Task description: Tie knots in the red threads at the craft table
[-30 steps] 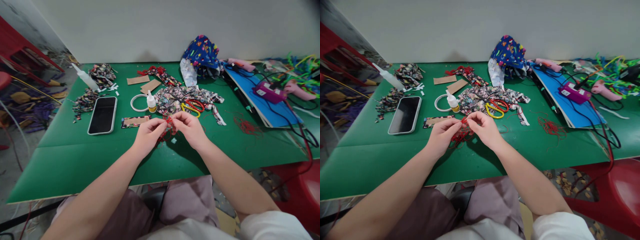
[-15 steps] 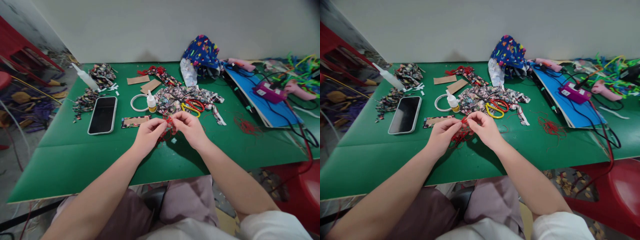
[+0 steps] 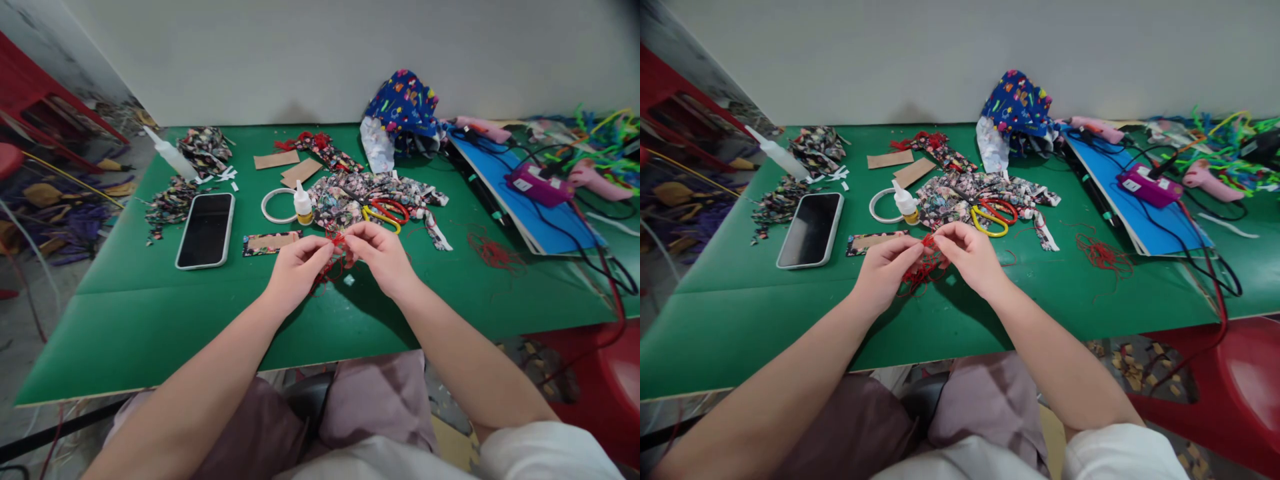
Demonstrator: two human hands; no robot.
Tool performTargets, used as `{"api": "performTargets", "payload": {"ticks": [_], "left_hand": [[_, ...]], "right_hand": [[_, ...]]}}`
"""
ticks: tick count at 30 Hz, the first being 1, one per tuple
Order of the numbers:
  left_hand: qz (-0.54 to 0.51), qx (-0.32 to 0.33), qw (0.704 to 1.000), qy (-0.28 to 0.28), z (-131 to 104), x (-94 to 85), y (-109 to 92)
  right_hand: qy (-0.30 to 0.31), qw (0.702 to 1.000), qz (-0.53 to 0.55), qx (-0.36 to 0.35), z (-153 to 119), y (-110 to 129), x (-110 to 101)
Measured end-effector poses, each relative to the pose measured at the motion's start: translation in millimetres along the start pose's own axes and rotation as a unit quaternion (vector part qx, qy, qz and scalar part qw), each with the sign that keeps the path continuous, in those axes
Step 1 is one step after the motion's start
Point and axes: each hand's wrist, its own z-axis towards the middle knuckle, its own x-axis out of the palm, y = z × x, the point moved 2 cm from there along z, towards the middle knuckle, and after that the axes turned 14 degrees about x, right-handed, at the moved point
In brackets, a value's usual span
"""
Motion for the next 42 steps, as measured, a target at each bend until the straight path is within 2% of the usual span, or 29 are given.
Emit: {"api": "performTargets", "payload": {"ticks": [3, 6, 11, 20, 27, 42], "left_hand": [[0.002, 0.002, 1.000, -0.001, 0.3, -0.2, -0.2], [-0.007, 0.009, 1.000, -0.006, 0.4, -0.2, -0.2], [-0.023, 0.001, 1.000, -0.006, -1.0, 0.5, 1.4], [0.019, 0.011, 1.000, -0.009, -0.3, -0.7, 1.5], [0.021, 0.027, 0.999, -0.014, 0.7, -0.4, -2.3], [0.007, 0.021, 1.000, -0.002, 0.0, 0.9, -3.5]], "right_hand": [[-0.003, 1.000, 0.018, 0.012, -0.5, 1.1, -0.8], [0.022, 0.999, 0.026, 0.022, -0.6, 0.8, 0.7], [0.050, 0.999, -0.007, 0.016, 0.0, -2.4, 4.0], [-0.043, 0.999, -0.005, -0.028, -2.6, 4.6, -2.9], [-0.027, 0.997, -0.061, -0.049, -6.0, 4.7, 1.1], [-0.047, 0.993, -0.097, -0.058, -4.6, 4.7, 1.0]]}}
